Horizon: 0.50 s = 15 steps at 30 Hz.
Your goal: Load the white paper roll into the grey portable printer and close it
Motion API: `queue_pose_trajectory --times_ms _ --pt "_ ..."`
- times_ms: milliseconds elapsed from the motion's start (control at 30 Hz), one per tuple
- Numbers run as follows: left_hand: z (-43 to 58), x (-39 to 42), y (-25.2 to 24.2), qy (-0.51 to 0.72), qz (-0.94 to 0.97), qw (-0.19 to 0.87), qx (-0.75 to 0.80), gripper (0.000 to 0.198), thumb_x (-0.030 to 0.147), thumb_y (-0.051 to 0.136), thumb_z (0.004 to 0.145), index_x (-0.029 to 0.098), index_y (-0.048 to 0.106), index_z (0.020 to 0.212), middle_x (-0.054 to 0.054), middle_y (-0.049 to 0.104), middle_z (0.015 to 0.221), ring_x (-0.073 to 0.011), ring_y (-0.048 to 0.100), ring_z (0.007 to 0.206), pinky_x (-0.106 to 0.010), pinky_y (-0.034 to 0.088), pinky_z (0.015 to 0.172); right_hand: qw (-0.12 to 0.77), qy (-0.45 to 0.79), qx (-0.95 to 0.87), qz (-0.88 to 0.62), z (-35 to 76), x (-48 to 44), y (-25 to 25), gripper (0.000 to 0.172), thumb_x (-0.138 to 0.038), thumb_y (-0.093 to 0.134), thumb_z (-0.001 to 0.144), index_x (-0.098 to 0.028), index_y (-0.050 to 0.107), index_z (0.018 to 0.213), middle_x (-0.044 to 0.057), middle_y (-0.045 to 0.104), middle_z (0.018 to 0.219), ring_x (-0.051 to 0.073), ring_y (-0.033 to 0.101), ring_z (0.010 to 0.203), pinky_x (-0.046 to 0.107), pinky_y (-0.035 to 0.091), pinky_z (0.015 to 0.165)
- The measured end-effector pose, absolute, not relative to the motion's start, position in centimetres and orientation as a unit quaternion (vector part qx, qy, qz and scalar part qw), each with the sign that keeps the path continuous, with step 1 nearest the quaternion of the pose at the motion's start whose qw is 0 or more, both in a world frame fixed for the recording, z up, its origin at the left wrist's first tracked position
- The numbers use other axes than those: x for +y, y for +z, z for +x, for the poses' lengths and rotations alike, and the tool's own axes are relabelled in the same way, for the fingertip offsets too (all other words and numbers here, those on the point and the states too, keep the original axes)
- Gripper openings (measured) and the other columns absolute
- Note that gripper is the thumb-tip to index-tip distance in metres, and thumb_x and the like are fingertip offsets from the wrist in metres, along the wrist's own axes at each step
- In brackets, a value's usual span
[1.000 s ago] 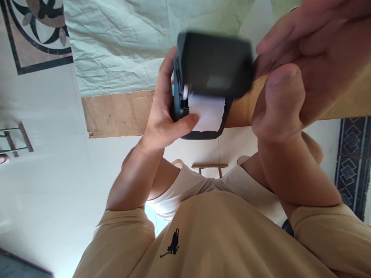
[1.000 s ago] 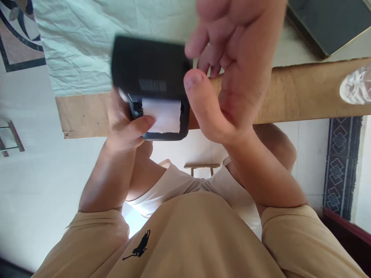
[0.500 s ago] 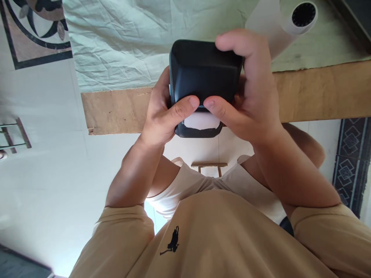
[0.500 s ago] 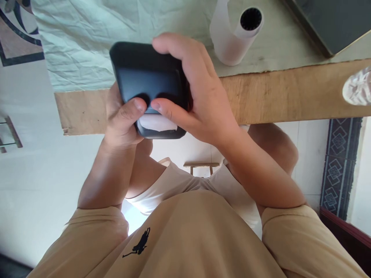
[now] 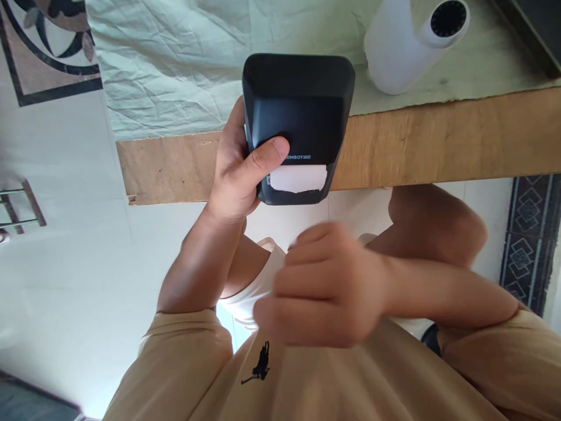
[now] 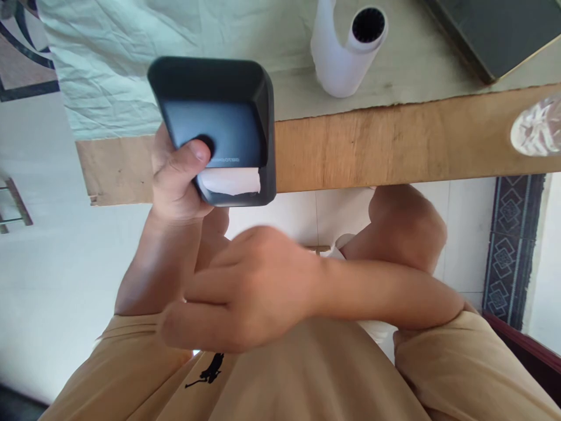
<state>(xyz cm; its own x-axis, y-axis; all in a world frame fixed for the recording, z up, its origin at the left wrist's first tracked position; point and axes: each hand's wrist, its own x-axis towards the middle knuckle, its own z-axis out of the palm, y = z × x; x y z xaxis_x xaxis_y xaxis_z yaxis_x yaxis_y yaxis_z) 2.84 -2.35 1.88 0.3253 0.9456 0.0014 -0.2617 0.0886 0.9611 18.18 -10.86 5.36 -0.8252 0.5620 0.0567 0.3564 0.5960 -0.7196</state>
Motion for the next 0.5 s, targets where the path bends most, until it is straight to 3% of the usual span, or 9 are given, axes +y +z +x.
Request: queue_pose_trajectory --times_ms 133,200,233,400,500 --pt "2.7 -2.4 2.0 0.452 0.494 0.653 0.354 0.04 0.047 0.083 0.076 0.027 0.07 0.108 -0.005 0.067 0.097 -0.0281 0.068 0.097 -0.037 0.054 0.075 -0.13 0.534 -0.835 -0.023 13.4 -15.2 2.2 0.026 -0.034 0.046 0.101 -0.022 0.065 0.113 0.005 0.07 0.101 0.019 0.067 0.093 0.037 0.059 0.081" --pt "2.7 -2.4 2.1 0.454 0.492 0.651 0.358 0.041 0.047 0.084 0.075 0.028 0.07 0.109 -0.005 0.067 0.097 -0.0295 0.069 0.099 -0.038 0.056 0.075 -0.208 0.568 -0.795 0.044 12.0 -17.0 0.2 0.037 -0.043 0.058 0.097 -0.016 0.062 0.122 0.008 0.065 0.12 0.017 0.064 0.107 0.039 0.058 0.094" --pt "2.7 -2.4 2.1 0.454 0.492 0.651 0.358 0.04 0.046 0.084 0.075 0.028 0.07 0.108 -0.005 0.067 0.097 -0.0291 0.069 0.098 -0.038 0.057 0.075 -0.236 0.579 -0.778 0.064 11.5 -17.7 -0.7 0.034 -0.042 0.056 0.098 -0.019 0.062 0.122 0.009 0.063 0.126 0.017 0.063 0.11 0.038 0.057 0.097" --pt "2.9 -2.6 2.1 0.462 0.487 0.658 0.342 0.035 0.042 0.083 0.078 0.027 0.069 0.106 -0.004 0.068 0.093 -0.0237 0.068 0.089 -0.036 0.059 0.074 -0.235 0.651 -0.71 0.13 11.0 -19.2 -2.6 0.043 -0.043 0.06 0.096 -0.016 0.058 0.129 0.01 0.061 0.129 0.02 0.062 0.115 0.043 0.057 0.099" --pt "2.9 -2.6 2.2 0.465 0.486 0.654 0.347 0.036 0.042 0.083 0.077 0.028 0.069 0.107 -0.004 0.069 0.096 -0.0261 0.069 0.094 -0.039 0.059 0.079 -0.219 0.677 -0.683 0.163 10.8 -19.4 -2.8 0.043 -0.043 0.06 0.096 -0.016 0.058 0.129 0.01 0.061 0.13 0.02 0.062 0.115 0.043 0.057 0.099"
